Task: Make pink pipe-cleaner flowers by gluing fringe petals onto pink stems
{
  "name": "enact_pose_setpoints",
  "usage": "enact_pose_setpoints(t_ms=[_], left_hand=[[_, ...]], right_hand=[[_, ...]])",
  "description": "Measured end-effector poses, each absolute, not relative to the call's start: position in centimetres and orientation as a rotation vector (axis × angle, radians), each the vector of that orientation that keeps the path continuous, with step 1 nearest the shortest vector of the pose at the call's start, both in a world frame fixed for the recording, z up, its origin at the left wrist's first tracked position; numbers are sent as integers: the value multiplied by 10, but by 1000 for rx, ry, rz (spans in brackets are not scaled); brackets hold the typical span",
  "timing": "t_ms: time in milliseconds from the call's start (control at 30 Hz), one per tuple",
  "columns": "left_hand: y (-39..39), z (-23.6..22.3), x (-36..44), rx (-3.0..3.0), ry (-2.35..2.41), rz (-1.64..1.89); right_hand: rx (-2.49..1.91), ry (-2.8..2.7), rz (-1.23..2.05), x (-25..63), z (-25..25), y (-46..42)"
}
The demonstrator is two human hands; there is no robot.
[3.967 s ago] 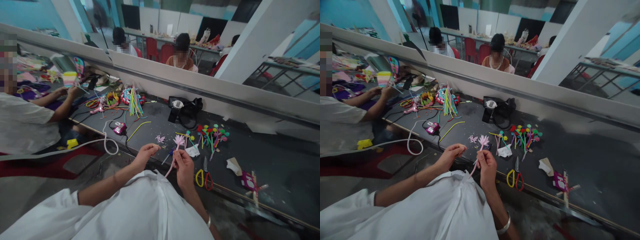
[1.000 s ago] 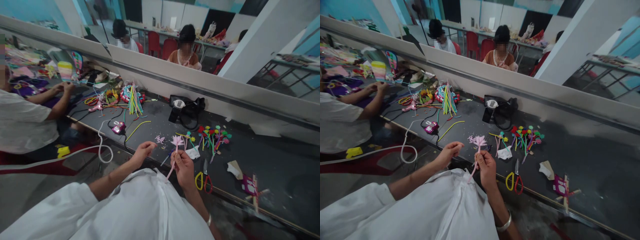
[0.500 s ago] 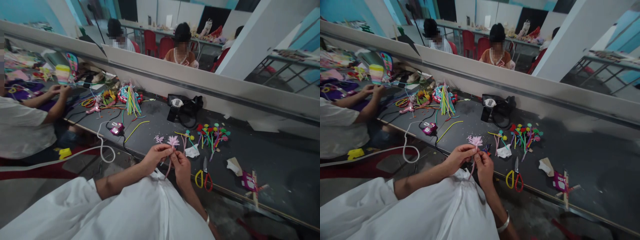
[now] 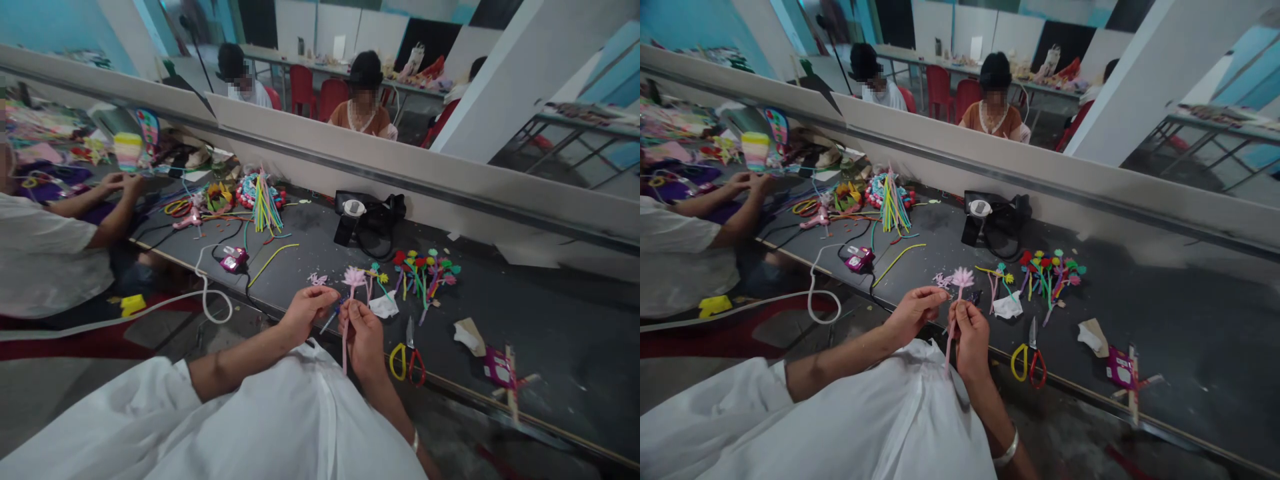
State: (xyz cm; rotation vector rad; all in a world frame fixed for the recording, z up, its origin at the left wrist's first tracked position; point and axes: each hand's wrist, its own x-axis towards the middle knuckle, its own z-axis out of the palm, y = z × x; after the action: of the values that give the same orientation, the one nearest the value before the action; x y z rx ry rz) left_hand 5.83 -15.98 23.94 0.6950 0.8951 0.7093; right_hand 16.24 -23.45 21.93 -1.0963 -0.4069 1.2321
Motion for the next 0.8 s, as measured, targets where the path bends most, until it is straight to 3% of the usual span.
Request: enact_pose_setpoints(t_ms=[333, 800], left_hand=[[-160, 237, 70, 684, 802, 636], [-166, 217, 80, 1009, 1071, 651]], right_hand=[[-1100, -317, 1289, 162, 209, -236], [-1315, -414, 1168, 166, 178, -247]])
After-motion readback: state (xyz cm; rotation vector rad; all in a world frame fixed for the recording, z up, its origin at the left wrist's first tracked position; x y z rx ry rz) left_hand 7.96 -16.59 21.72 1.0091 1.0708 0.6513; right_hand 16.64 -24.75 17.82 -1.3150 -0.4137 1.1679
